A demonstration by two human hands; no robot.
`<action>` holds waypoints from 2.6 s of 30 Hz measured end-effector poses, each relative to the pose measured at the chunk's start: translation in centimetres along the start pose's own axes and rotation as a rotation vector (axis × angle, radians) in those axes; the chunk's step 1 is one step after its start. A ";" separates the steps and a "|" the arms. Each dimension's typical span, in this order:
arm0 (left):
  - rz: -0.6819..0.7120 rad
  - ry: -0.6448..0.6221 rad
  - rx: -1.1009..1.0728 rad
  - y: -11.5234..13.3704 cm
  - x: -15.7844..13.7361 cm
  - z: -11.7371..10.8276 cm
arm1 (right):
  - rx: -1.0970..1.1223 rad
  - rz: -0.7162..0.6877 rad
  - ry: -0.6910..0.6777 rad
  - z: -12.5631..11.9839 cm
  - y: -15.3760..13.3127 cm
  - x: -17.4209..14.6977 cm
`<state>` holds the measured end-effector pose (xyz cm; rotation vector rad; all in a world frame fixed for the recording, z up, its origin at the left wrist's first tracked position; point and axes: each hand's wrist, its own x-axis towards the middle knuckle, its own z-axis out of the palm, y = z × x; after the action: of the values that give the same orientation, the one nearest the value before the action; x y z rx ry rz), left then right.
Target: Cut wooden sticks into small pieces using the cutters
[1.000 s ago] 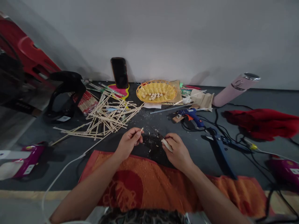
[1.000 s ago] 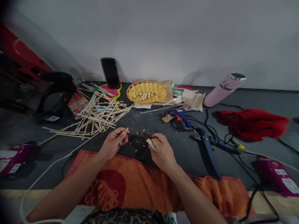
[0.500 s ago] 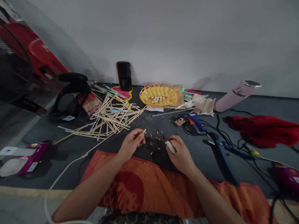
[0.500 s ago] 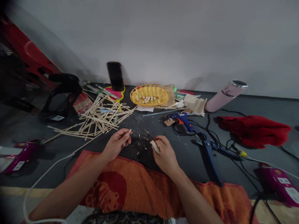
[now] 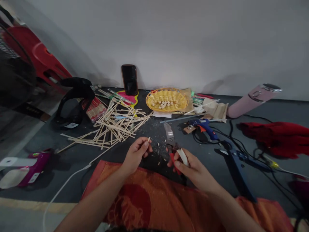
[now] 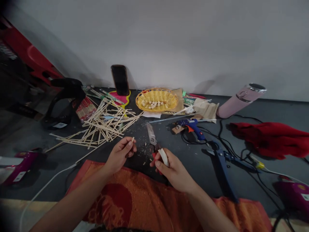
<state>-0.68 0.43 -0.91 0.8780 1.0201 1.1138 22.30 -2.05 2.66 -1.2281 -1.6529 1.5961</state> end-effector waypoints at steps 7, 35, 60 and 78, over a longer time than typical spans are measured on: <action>-0.035 0.009 -0.138 0.1 0.0 -0.1 | -0.613 -0.305 0.314 -0.4 2.0 1.5; -0.065 0.002 -0.075 0.0 0.1 0.3 | -1.289 -0.309 0.297 0.5 2.8 0.7; -0.080 -0.098 0.174 0.3 0.0 -0.1 | -1.224 -0.295 0.267 0.3 2.9 0.6; -0.056 -0.135 0.265 0.2 -0.2 -0.4 | -1.226 -0.297 0.243 0.2 3.4 0.8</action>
<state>-1.17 0.33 -0.80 1.1137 1.0879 0.8724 22.59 -1.81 -0.82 -1.4677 -2.5388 0.1035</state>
